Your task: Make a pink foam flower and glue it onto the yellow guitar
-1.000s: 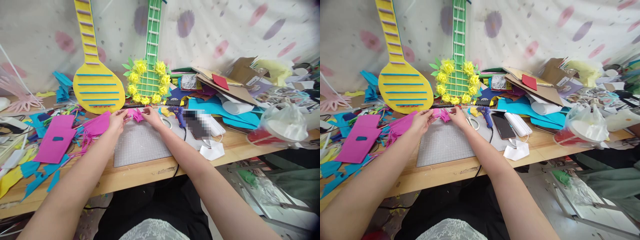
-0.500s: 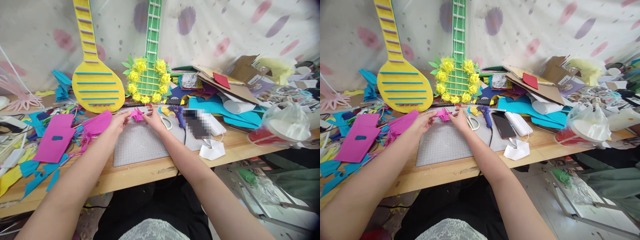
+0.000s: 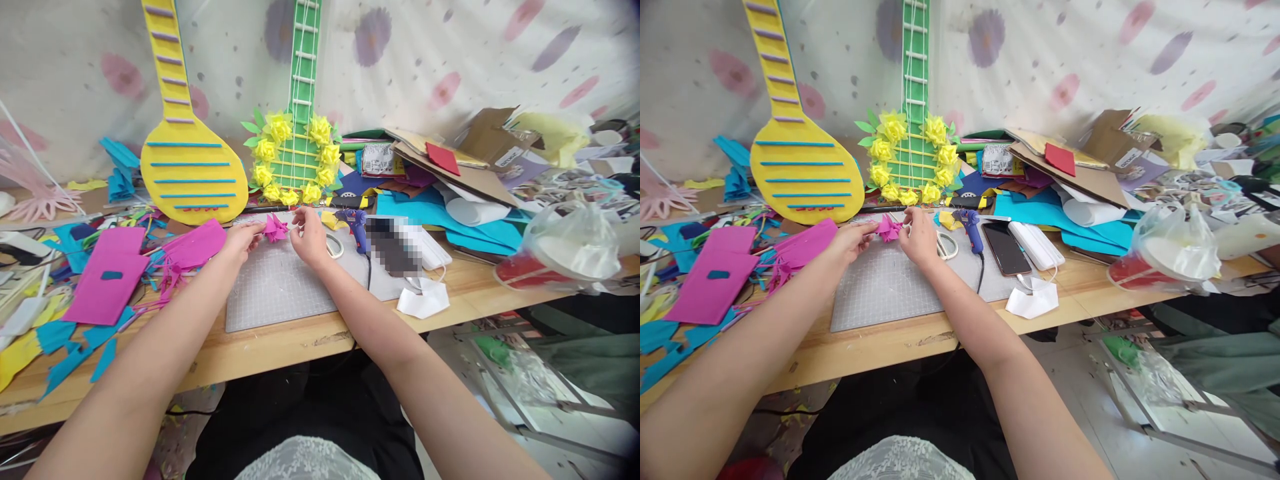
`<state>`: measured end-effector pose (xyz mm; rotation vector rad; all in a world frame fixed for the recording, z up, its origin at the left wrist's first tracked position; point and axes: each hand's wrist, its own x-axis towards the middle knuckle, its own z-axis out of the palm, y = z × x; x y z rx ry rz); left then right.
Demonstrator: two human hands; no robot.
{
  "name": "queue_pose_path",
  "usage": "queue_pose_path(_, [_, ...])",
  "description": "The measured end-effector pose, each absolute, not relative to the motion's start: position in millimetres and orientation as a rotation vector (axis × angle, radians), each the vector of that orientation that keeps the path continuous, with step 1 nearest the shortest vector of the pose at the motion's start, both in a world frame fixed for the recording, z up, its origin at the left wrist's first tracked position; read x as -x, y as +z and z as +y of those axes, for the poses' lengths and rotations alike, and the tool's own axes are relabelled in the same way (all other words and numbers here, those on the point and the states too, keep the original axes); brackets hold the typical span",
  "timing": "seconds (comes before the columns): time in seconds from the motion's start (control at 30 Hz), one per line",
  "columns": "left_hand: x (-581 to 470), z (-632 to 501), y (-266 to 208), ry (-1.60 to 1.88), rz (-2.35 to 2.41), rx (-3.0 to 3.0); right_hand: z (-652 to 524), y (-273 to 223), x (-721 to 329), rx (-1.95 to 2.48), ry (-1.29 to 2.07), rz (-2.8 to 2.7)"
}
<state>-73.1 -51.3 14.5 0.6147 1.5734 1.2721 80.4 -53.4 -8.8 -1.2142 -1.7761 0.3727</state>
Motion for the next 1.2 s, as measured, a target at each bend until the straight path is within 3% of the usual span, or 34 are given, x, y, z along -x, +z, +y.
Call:
queue_pose_path(0.33, [69,-53,17,1.286,1.6,-0.62,-58,-2,-71,1.138,0.232,-2.168])
queue_pose_path(1.2, [65,-47,10,1.336,1.703,-0.775,-50,-17,-64,1.162,0.136,-2.288])
